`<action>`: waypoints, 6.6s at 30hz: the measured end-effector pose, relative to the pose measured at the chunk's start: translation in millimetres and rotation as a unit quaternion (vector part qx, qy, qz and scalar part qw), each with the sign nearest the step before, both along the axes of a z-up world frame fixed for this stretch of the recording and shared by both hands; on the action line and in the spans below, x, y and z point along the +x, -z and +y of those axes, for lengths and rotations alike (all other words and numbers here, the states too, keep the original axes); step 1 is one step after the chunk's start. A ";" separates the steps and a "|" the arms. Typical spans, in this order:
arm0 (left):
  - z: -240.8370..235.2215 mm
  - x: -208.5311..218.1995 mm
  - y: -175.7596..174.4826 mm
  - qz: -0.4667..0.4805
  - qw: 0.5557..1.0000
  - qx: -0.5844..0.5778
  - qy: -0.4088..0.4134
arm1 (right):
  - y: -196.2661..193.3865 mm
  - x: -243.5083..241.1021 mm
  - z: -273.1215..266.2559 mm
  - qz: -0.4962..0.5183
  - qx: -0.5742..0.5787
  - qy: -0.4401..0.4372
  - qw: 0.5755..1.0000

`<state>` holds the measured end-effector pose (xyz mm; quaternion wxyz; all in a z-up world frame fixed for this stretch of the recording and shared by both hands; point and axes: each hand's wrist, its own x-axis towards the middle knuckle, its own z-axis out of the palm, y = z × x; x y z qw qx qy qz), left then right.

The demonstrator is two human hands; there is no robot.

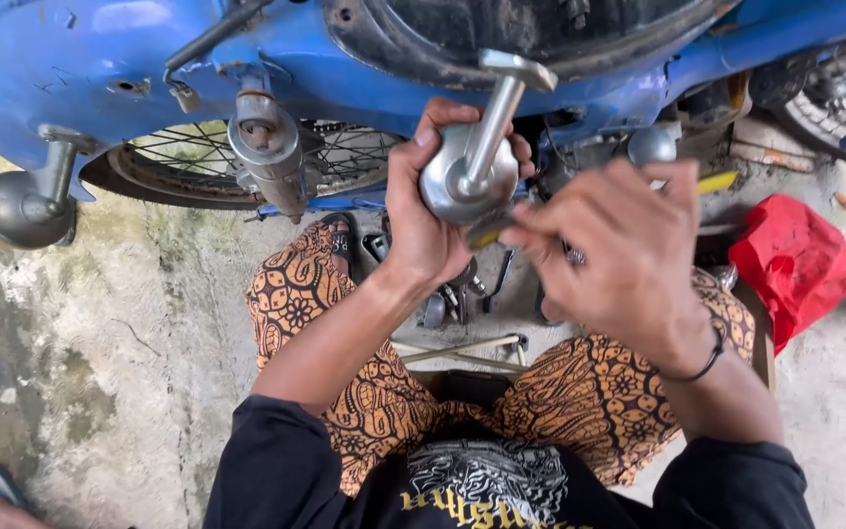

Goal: The person sits on the floor and cleans a circular metal motorcycle part using a yellow brush. They scrub the surface and the holes of the part thoroughly while holding it in their left hand.

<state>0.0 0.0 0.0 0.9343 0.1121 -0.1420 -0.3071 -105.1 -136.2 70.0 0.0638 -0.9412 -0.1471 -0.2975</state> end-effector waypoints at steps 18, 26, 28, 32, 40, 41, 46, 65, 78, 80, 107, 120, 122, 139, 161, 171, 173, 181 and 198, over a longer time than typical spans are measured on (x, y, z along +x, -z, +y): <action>1.6 -1.5 1.8 0.026 0.999 -0.012 0.027 | -11.4 3.3 -18.5 -0.037 -0.002 0.040 0.999; 1.0 -10.8 6.6 0.051 0.998 -0.008 0.030 | 0.9 -0.2 -18.1 -0.011 -0.018 0.041 0.999; 1.5 -12.5 4.9 0.042 0.998 -0.014 0.035 | -3.6 -1.9 -13.2 -0.021 -0.027 0.049 0.998; 7.0 -27.0 6.5 0.045 0.998 0.035 0.041 | 1.6 -13.2 -20.5 0.001 -0.032 0.034 0.999; 28.9 -92.0 19.0 0.097 0.994 0.046 0.033 | 29.0 -79.6 0.2 0.054 0.038 0.035 0.997; 31.4 -99.2 21.1 0.089 0.994 0.052 0.034 | 33.6 -84.2 0.7 0.036 0.069 0.041 0.996; 41.1 -129.5 22.0 0.069 0.992 0.089 0.061 | 30.5 -119.4 20.9 0.058 0.104 0.025 0.993; 63.9 -169.2 24.2 0.071 0.994 0.076 -0.039 | 43.2 -165.1 56.5 0.061 0.143 0.055 0.986; 69.6 -179.2 -4.7 0.048 0.998 0.041 -0.019 | 35.3 -160.3 65.2 -0.031 0.135 0.103 0.985; 72.8 -179.9 -9.3 0.061 0.997 0.050 -0.018 | 11.5 -162.8 84.7 -0.007 0.139 0.086 0.987; 78.6 -201.0 -4.4 0.094 0.990 0.107 0.000 | 20.1 -192.6 83.8 0.042 0.147 0.110 0.982; 71.6 -182.9 -5.8 0.130 0.982 0.138 0.002 | 16.7 -171.4 80.9 0.077 0.152 0.098 0.981; 70.4 -176.4 -9.1 0.114 0.985 0.127 0.001 | 13.0 -164.7 75.6 0.052 0.154 0.116 0.980; 51.9 -146.2 -34.9 0.109 0.988 0.112 0.013 | -17.3 -135.5 53.0 0.040 0.131 0.124 0.983; 73.1 -109.4 16.6 0.218 0.962 0.159 -0.029 | 68.1 -111.8 -72.4 0.213 0.316 0.194 0.904; 83.1 -115.1 16.5 0.237 0.959 0.153 -0.027 | 126.7 -21.3 -89.8 0.534 0.181 0.314 0.764; 84.2 -113.7 14.1 0.230 0.961 0.151 -0.036 | 133.7 -15.9 -92.8 0.529 0.167 0.329 0.764; 84.2 -115.0 17.2 0.225 0.962 0.149 -0.047 | 167.3 -25.5 -96.5 0.423 0.082 0.300 0.851; 74.2 -118.2 23.4 0.259 0.952 0.161 -0.018 | 191.3 -50.9 -101.7 0.270 0.090 0.337 0.897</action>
